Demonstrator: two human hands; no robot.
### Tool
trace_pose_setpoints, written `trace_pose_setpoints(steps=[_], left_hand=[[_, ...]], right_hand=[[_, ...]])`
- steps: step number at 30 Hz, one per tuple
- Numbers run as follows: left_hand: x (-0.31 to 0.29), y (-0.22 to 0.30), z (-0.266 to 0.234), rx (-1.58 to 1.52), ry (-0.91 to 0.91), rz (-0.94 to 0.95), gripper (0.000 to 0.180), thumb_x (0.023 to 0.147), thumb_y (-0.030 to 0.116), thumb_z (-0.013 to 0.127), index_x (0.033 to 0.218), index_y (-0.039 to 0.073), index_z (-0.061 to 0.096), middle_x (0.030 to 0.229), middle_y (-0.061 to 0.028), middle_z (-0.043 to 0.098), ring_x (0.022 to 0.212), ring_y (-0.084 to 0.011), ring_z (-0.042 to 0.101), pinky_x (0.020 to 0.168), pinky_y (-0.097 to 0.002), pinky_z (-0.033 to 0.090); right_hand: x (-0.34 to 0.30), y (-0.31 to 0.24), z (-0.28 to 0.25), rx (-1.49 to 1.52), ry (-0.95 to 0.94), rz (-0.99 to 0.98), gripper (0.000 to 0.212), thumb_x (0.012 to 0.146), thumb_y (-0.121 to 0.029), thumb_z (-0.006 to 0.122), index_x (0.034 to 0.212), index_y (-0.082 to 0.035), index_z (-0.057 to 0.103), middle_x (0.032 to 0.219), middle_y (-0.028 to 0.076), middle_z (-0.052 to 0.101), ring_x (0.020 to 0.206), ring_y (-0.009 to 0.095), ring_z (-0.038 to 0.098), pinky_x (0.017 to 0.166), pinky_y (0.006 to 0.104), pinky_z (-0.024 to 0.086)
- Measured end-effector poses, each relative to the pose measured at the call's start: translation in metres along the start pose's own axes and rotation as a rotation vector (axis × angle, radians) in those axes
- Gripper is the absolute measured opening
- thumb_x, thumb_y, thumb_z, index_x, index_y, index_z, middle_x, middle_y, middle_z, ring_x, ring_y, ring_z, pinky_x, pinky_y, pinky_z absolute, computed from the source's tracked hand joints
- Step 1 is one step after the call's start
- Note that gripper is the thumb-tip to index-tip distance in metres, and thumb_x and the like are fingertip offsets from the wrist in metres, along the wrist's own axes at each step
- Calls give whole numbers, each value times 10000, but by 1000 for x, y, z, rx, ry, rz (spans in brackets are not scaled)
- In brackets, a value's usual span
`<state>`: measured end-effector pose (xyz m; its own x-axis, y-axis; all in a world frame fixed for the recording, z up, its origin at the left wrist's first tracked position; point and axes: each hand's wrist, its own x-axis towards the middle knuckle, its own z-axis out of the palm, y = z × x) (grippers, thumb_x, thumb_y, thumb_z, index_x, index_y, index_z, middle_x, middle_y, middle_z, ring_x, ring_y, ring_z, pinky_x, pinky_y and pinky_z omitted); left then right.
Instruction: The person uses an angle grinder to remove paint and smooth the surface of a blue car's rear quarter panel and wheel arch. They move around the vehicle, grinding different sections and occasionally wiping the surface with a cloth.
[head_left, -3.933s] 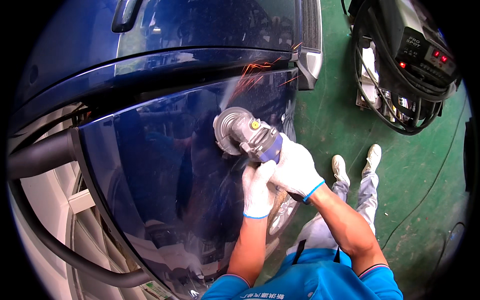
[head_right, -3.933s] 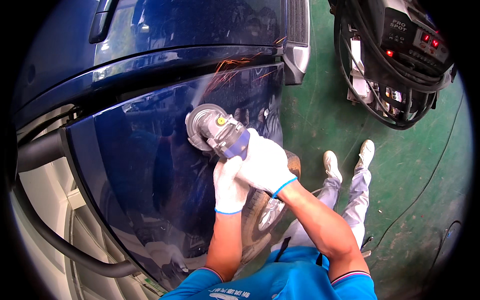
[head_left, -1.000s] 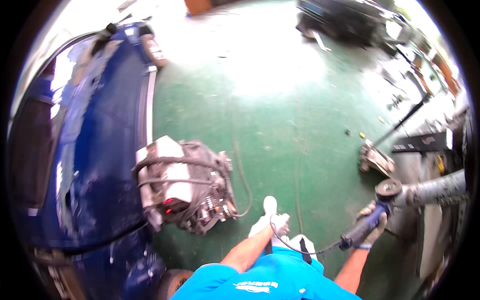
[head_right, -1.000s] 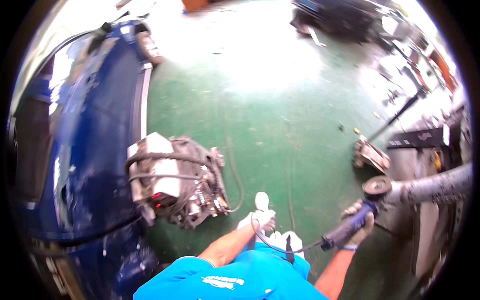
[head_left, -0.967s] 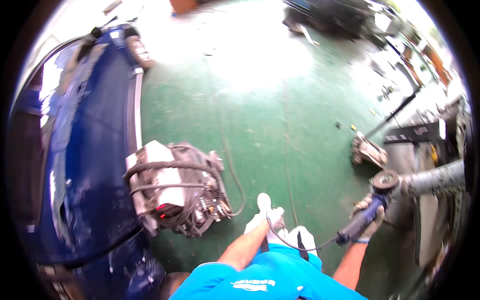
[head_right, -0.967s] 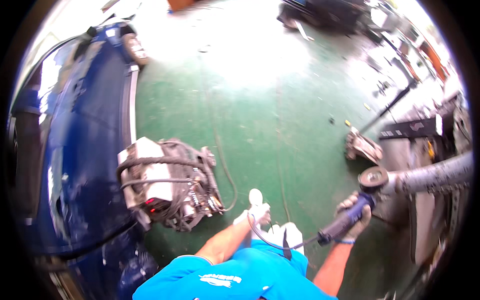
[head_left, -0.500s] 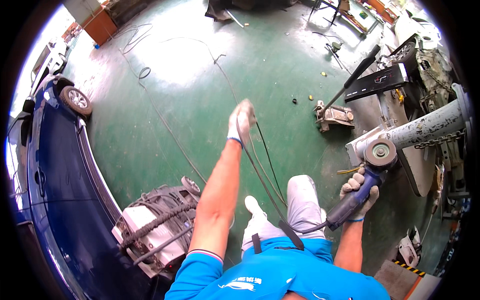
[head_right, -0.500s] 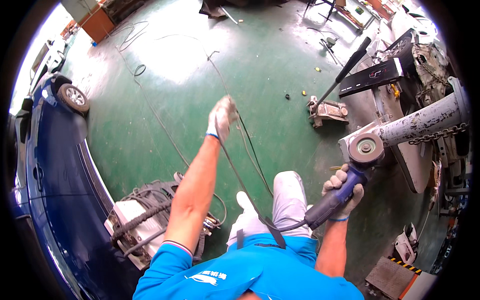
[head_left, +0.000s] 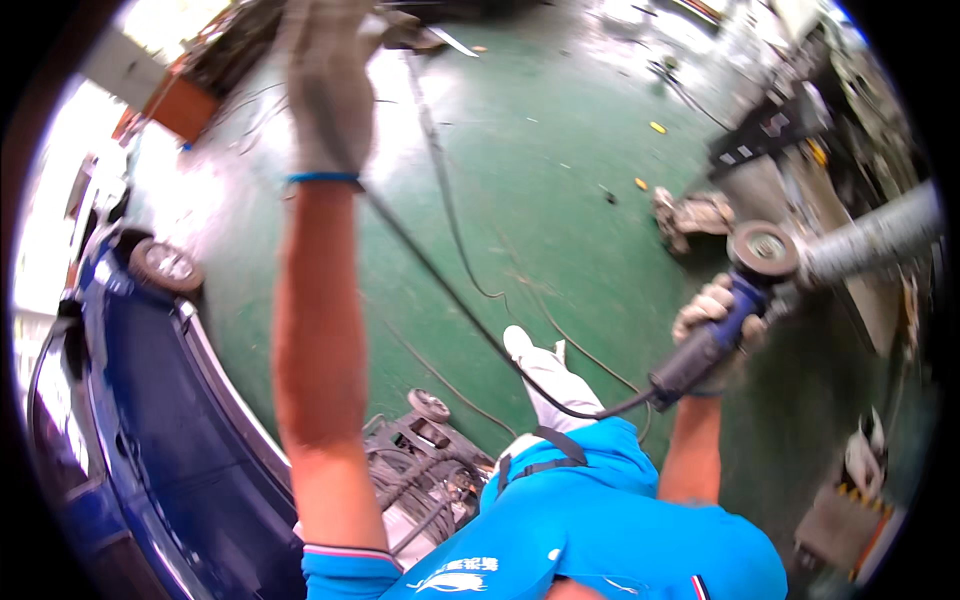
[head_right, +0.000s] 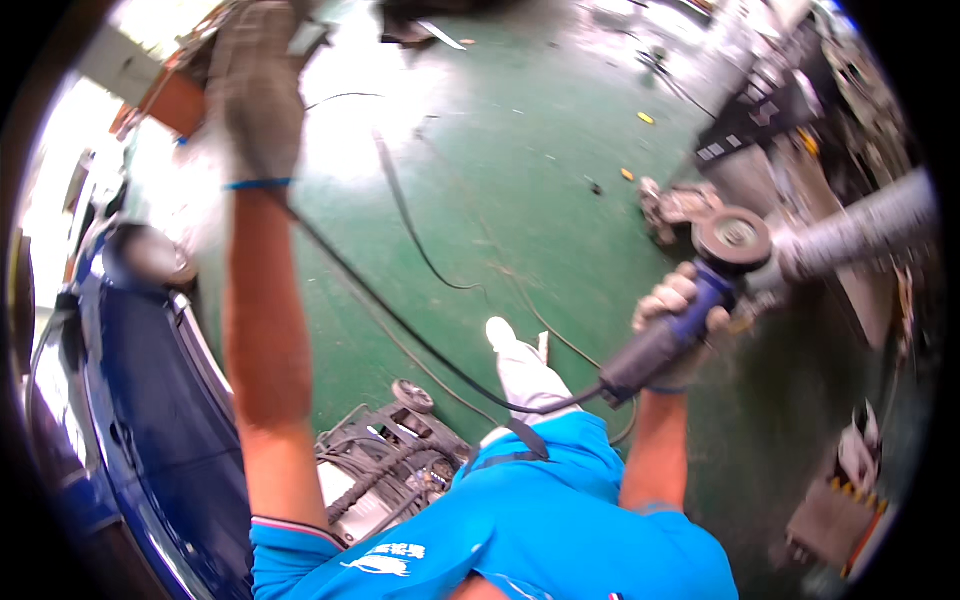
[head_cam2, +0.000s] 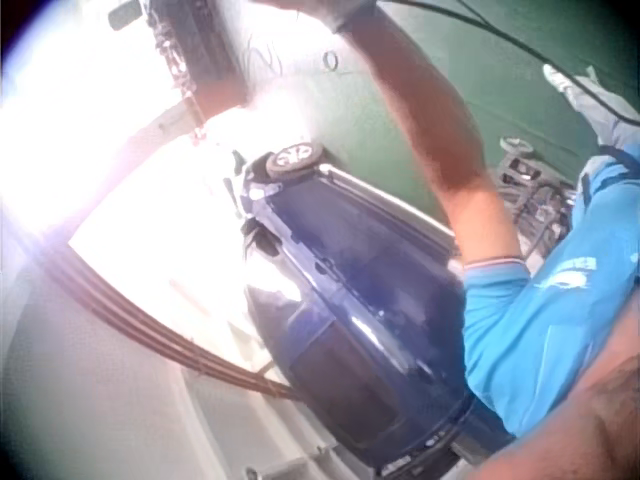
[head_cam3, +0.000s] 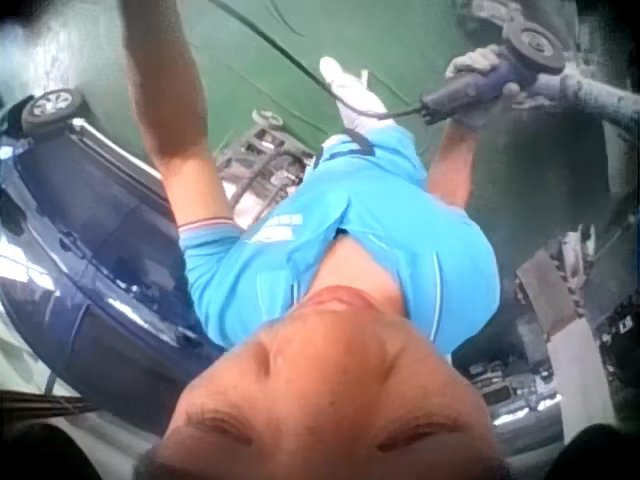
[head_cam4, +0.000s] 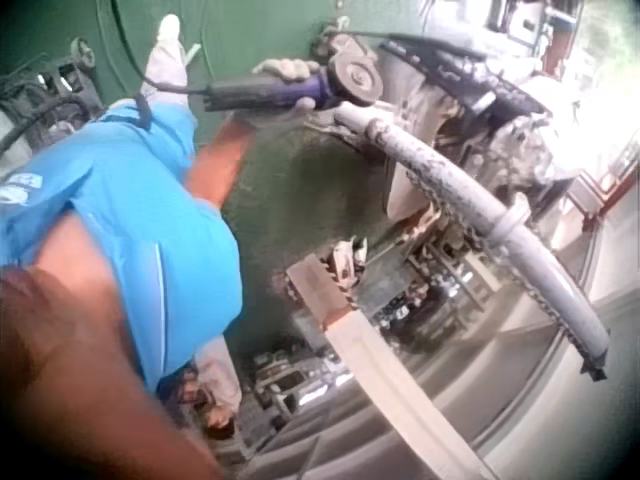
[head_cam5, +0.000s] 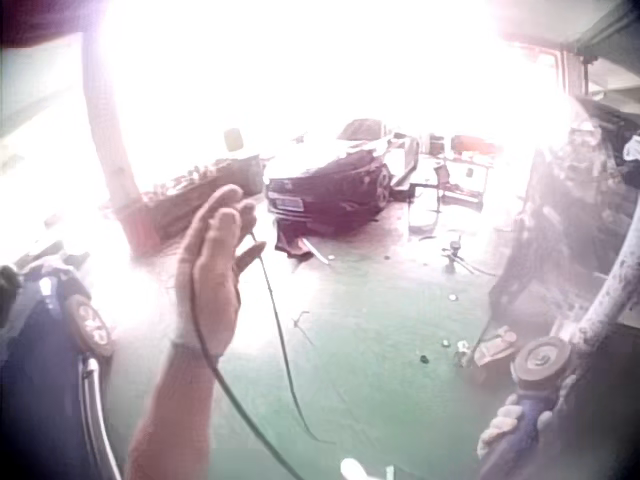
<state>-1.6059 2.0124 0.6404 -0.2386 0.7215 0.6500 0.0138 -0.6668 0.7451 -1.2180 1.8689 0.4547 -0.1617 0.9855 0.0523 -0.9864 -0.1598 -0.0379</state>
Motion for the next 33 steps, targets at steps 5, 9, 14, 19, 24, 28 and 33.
trace_pose_setpoints(steps=[5,9,14,19,24,28,33], left_hand=[[54,-124,-62,-309,6,42,247,1073,142,548,1295,48,607,1091,-47,612,992,-133,623,871,-273,546],[109,-166,-128,-479,99,-200,306,1070,150,573,1331,-10,574,1059,-49,632,953,-97,611,889,-234,520],[169,-182,-212,122,160,-176,417,1082,235,566,1390,-45,548,1162,-81,668,1063,-109,593,980,-266,493],[210,-213,-318,186,220,-237,407,1077,236,583,1385,-30,562,1183,-63,663,1068,-101,592,974,-259,499],[276,-268,-428,140,269,-200,359,1079,195,580,1358,-32,577,1157,-20,656,1055,-63,576,941,-224,497],[354,-297,-514,80,240,-148,299,1062,140,584,1319,-13,600,1108,-44,647,1020,-89,583,944,-248,507],[450,-305,-586,131,238,-169,326,1053,185,597,1290,-40,597,1076,-66,662,1001,-104,585,911,-261,513]], right_hand=[[80,36,-9,63,17,156,658,711,76,828,1232,-118,475,968,-23,507,894,130,534,925,352,498],[173,84,-36,11,7,68,747,768,-8,870,1377,-71,441,1069,8,500,976,157,550,992,348,500],[313,150,-40,-42,-123,213,724,833,-78,842,1414,-21,413,1126,43,529,1026,177,569,1021,369,516],[434,267,-21,-106,-222,300,697,867,-106,811,1424,-23,399,1113,42,513,1004,168,559,998,369,512],[532,420,-5,-32,-230,365,674,870,-120,792,1411,-33,401,1047,14,462,938,148,526,944,348,501],[604,529,-4,-80,-267,438,679,887,-170,792,1422,-30,398,1064,20,483,941,147,532,946,356,533],[670,618,22,-96,-291,493,670,894,-189,788,1420,-21,410,1070,20,491,952,148,543,957,356,530]])
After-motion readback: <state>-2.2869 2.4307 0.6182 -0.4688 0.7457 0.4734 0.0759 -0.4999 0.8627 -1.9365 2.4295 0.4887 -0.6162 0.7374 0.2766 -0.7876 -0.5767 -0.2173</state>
